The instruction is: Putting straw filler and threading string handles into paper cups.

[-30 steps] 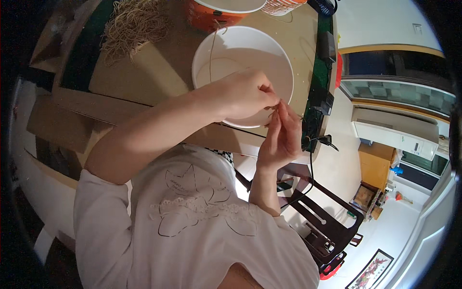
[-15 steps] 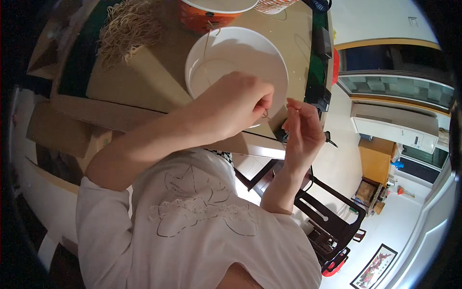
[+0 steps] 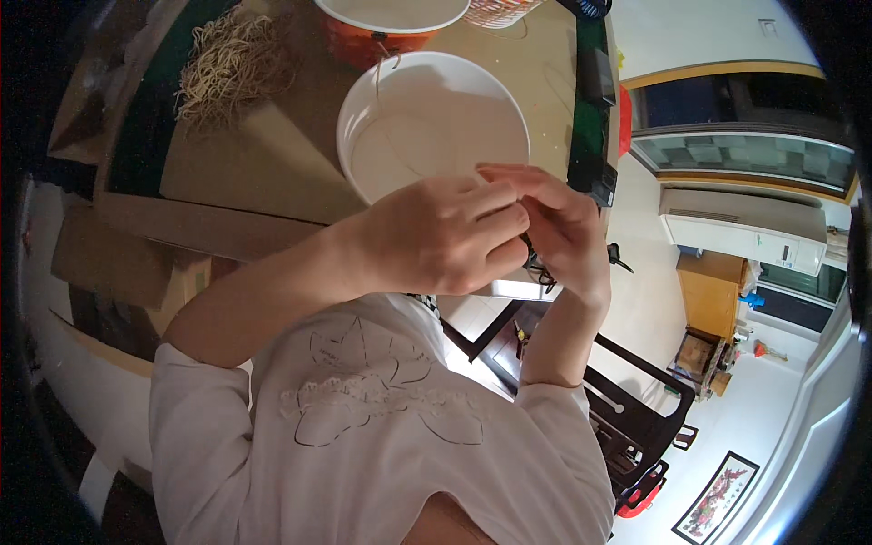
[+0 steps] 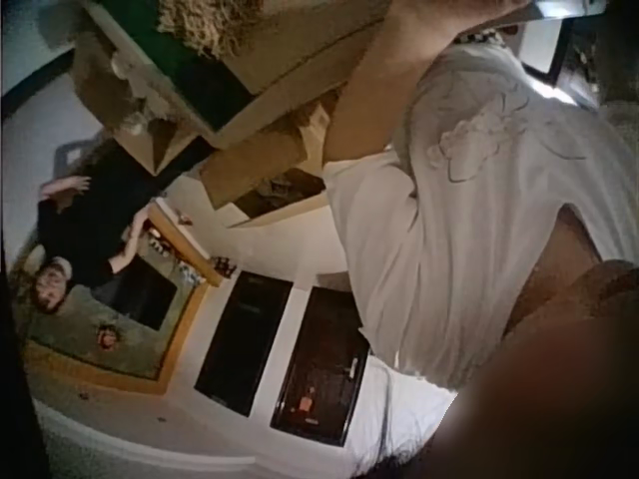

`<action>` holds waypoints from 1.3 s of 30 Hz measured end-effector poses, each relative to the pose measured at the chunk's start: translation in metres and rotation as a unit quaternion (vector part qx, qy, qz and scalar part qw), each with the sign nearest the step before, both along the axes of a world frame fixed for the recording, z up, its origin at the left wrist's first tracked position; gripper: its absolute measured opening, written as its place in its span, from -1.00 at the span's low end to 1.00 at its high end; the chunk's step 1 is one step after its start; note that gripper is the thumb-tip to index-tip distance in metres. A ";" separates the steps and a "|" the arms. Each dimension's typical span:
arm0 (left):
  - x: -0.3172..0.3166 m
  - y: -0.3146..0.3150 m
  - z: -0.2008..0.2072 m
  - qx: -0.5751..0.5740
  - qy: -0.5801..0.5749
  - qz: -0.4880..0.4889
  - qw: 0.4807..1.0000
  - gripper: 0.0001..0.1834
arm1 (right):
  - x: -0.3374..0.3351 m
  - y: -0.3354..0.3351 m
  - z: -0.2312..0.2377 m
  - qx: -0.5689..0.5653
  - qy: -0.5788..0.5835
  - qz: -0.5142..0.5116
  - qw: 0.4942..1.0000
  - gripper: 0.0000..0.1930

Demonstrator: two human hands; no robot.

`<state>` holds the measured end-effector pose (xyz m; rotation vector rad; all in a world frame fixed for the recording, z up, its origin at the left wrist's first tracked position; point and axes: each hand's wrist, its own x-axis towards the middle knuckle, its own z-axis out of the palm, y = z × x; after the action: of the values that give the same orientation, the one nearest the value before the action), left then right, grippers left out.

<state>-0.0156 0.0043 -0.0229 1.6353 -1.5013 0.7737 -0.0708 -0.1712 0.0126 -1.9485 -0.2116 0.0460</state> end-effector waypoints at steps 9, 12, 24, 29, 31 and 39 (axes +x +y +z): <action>0.002 0.004 -0.002 -0.009 0.224 0.011 0.974 -0.86 | -0.006 -0.010 0.004 0.031 0.080 -0.054 0.995 -0.88; 0.005 0.005 -0.002 -0.016 0.336 0.005 0.942 -0.88 | -0.011 -0.005 0.005 0.015 0.080 -0.119 0.990 -0.88; -0.004 0.003 -0.002 -0.027 -0.041 0.012 0.999 -0.88 | -0.003 -0.003 0.005 0.067 0.132 -0.023 0.989 -0.84; -0.006 0.009 -0.003 0.006 -0.055 0.008 0.998 -0.90 | -0.001 -0.010 0.007 0.131 0.187 0.053 0.972 -0.80; -0.006 0.008 -0.005 0.000 -0.076 0.014 0.997 -0.91 | 0.000 -0.013 0.007 0.139 0.194 0.067 0.969 -0.81; -0.010 0.009 -0.014 -0.065 -0.007 0.022 0.998 -0.87 | -0.009 -0.011 -0.001 0.209 0.164 0.051 0.963 -0.79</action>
<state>-0.0259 0.0132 -0.0365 1.5729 -1.3996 0.8892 -0.0798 -0.1821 0.0119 -1.4807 -0.0911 0.3618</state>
